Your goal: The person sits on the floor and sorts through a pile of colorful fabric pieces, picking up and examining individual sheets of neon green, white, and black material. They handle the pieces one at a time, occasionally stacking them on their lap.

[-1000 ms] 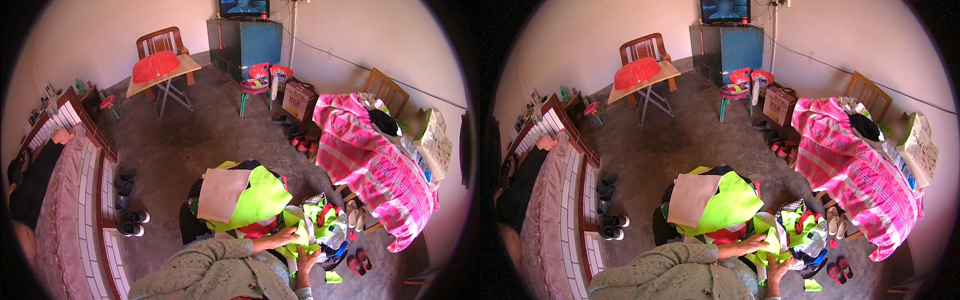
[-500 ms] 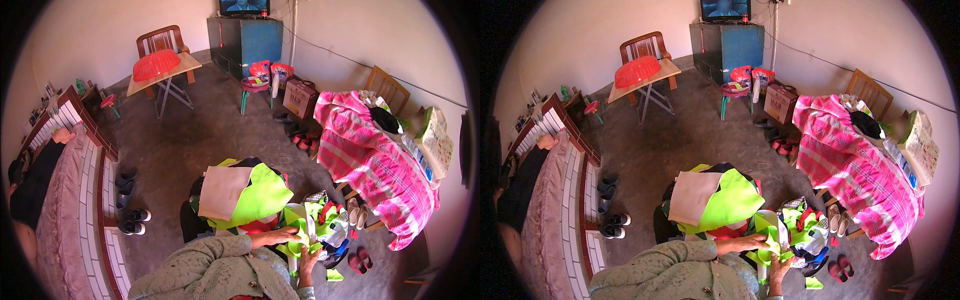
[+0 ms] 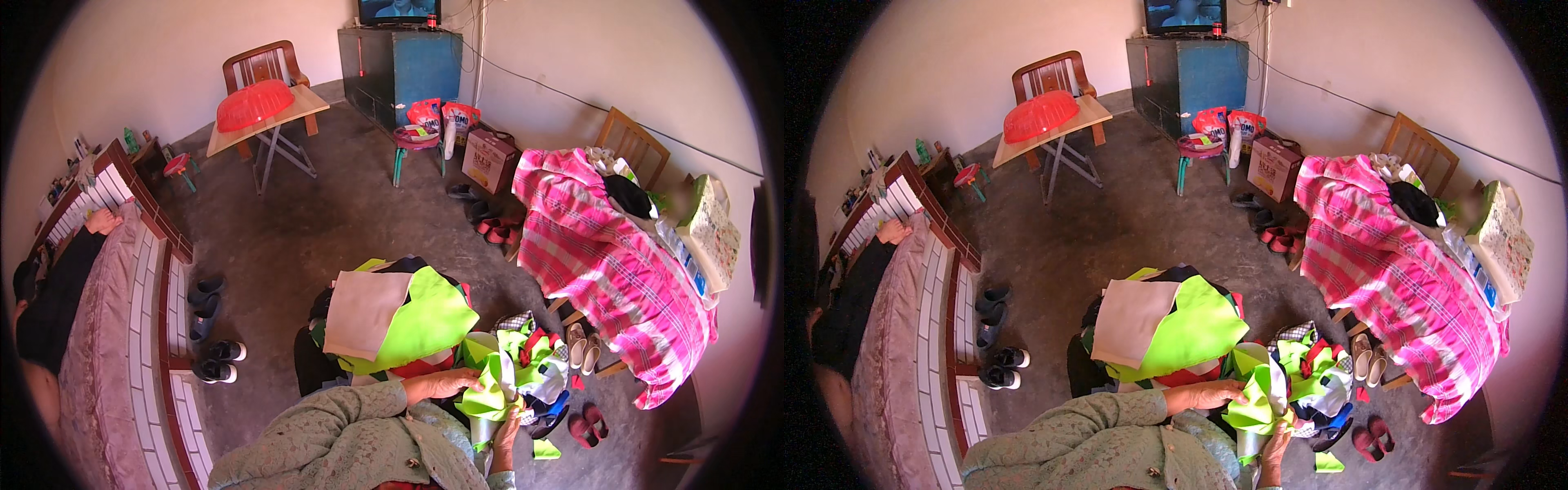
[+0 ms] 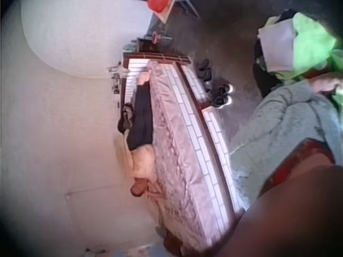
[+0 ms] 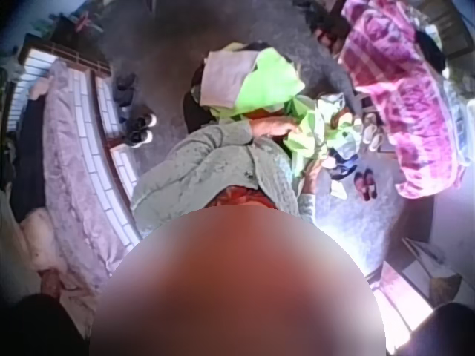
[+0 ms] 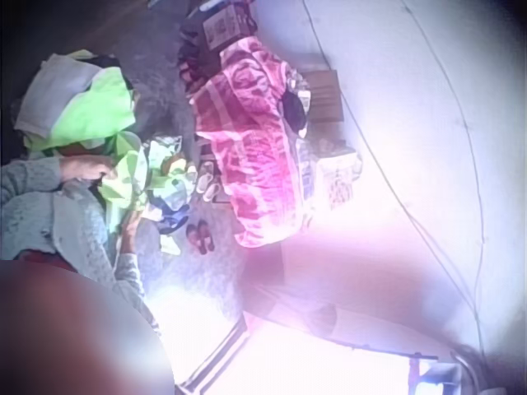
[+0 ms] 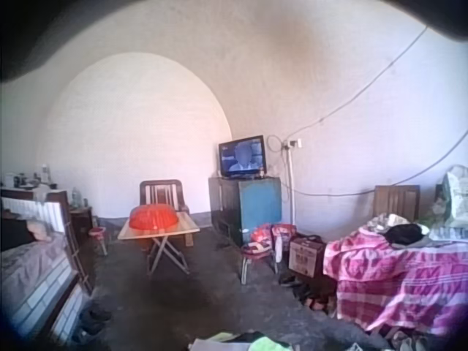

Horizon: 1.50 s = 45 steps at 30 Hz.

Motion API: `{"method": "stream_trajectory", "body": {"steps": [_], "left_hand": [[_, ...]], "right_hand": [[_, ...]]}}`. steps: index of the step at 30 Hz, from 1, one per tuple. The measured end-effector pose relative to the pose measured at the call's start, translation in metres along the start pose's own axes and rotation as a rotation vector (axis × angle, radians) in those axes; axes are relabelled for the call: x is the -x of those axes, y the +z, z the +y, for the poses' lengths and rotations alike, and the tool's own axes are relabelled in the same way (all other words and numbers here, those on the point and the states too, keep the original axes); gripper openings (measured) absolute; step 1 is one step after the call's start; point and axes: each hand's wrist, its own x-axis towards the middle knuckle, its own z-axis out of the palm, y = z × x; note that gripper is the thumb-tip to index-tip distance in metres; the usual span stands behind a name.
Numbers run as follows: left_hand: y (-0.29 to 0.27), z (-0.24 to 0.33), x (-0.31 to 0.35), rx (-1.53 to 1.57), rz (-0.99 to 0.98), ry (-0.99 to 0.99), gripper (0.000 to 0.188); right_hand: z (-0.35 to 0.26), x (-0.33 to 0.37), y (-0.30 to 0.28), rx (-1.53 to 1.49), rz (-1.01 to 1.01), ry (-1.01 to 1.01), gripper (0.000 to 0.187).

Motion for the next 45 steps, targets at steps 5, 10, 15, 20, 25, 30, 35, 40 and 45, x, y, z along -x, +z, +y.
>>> {"method": "stream_trajectory", "body": {"steps": [5,10,15,20,25,30,35,40,45], "left_hand": [[0.004,0.001,0.007,0.111,0.035,0.052,0.034],[0.004,0.011,0.009,0.222,0.078,0.053,0.036],[-0.005,0.023,0.019,0.260,0.286,0.252,0.045],[0.018,0.061,0.031,0.309,0.211,0.272,0.051],[0.004,0.054,0.035,0.366,0.194,0.258,0.052],[0.016,0.072,0.033,0.325,0.247,0.389,0.051],[0.019,0.103,0.039,0.395,0.228,0.454,0.050],[0.005,0.160,0.059,0.384,0.286,0.601,0.054],[-0.064,0.164,0.082,0.260,0.730,0.610,0.040]], "right_hand": [[0.000,-0.010,0.003,-0.006,0.037,0.140,0.053],[0.019,-0.007,-0.002,0.000,0.105,0.058,0.051],[-0.034,-0.013,0.020,0.253,0.082,0.080,0.051],[-0.020,-0.011,0.020,0.315,0.120,0.010,0.043],[-0.009,-0.009,0.018,0.304,0.151,-0.064,0.032],[0.000,-0.007,0.012,0.091,0.168,0.091,0.031],[0.003,-0.009,0.012,0.136,0.157,0.068,0.030],[-0.007,-0.009,0.016,0.110,0.158,0.097,0.030],[0.010,-0.009,0.011,0.153,0.178,0.086,0.032]]}}
